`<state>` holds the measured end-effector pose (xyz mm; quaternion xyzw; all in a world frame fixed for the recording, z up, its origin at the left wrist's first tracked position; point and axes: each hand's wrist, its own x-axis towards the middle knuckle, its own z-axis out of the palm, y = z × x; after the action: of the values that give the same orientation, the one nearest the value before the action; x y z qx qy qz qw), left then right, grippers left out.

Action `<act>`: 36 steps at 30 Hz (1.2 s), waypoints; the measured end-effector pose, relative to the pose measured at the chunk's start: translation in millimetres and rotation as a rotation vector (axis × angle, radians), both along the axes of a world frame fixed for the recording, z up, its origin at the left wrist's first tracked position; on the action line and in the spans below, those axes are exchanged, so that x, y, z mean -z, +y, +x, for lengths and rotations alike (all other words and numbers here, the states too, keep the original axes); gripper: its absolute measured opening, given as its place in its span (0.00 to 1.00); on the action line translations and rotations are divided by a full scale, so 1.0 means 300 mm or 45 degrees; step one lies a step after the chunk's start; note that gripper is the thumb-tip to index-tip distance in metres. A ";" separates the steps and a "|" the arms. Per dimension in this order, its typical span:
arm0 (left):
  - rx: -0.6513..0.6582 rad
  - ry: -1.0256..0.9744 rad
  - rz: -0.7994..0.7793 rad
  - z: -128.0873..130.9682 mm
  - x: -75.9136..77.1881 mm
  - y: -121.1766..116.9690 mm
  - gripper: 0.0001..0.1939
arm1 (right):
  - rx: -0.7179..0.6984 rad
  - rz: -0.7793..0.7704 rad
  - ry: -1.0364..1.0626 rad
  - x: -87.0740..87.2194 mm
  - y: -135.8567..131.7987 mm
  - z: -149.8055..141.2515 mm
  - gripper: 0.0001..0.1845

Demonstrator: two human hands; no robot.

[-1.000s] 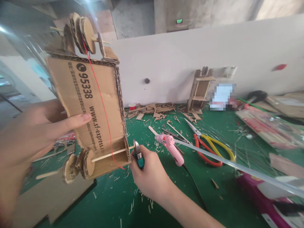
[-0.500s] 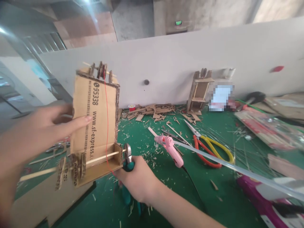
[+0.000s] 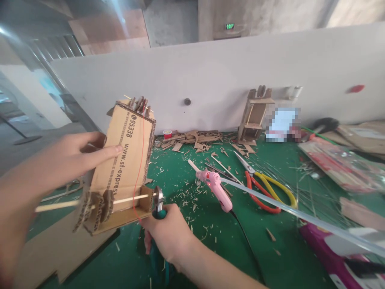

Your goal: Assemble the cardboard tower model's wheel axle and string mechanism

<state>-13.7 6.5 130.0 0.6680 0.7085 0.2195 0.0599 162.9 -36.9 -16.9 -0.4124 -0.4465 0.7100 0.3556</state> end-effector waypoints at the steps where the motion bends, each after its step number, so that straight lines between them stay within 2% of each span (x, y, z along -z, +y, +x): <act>1: -0.004 0.016 0.013 -0.007 0.005 0.006 0.28 | 0.026 -0.027 0.030 0.007 0.004 -0.002 0.11; 5: 0.015 0.037 0.015 -0.023 0.018 0.026 0.28 | 0.074 -0.026 0.062 0.033 0.024 -0.001 0.12; 10: -0.018 -0.027 -0.003 -0.011 0.006 0.016 0.29 | 0.062 0.005 0.105 0.033 0.027 0.009 0.13; 15: -0.013 -0.060 0.076 -0.003 -0.001 0.004 0.29 | 0.091 -0.062 0.050 0.010 0.025 0.026 0.13; 18: 0.046 -0.084 0.093 -0.011 0.009 0.015 0.28 | 0.060 -0.063 0.014 -0.028 0.026 0.052 0.10; 20: 0.106 -0.117 0.093 -0.017 0.021 0.029 0.26 | 0.021 0.032 -0.057 -0.065 0.024 0.079 0.09; 24: 0.274 -0.300 0.008 -0.016 0.058 0.063 0.24 | 0.019 0.328 -0.524 -0.142 0.010 0.150 0.10; 27: 0.436 -0.449 -0.042 -0.005 0.089 0.088 0.25 | -0.089 0.547 -0.810 -0.168 -0.015 0.200 0.13; 29: 0.498 -0.533 -0.070 0.001 0.108 0.103 0.27 | -0.095 0.723 -1.013 -0.162 -0.035 0.222 0.13; 32: 0.567 -0.679 -0.144 0.002 0.127 0.118 0.29 | -0.009 0.925 -1.305 -0.124 -0.059 0.233 0.12; 36: 0.596 -0.881 -0.254 -0.017 0.131 0.123 0.27 | 0.041 1.043 -1.436 -0.064 -0.068 0.224 0.11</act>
<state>-18.8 43.4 90.6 0.6887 0.4939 0.3414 0.4065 230.1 -57.2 2.2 -0.5573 -0.7888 0.1565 0.2068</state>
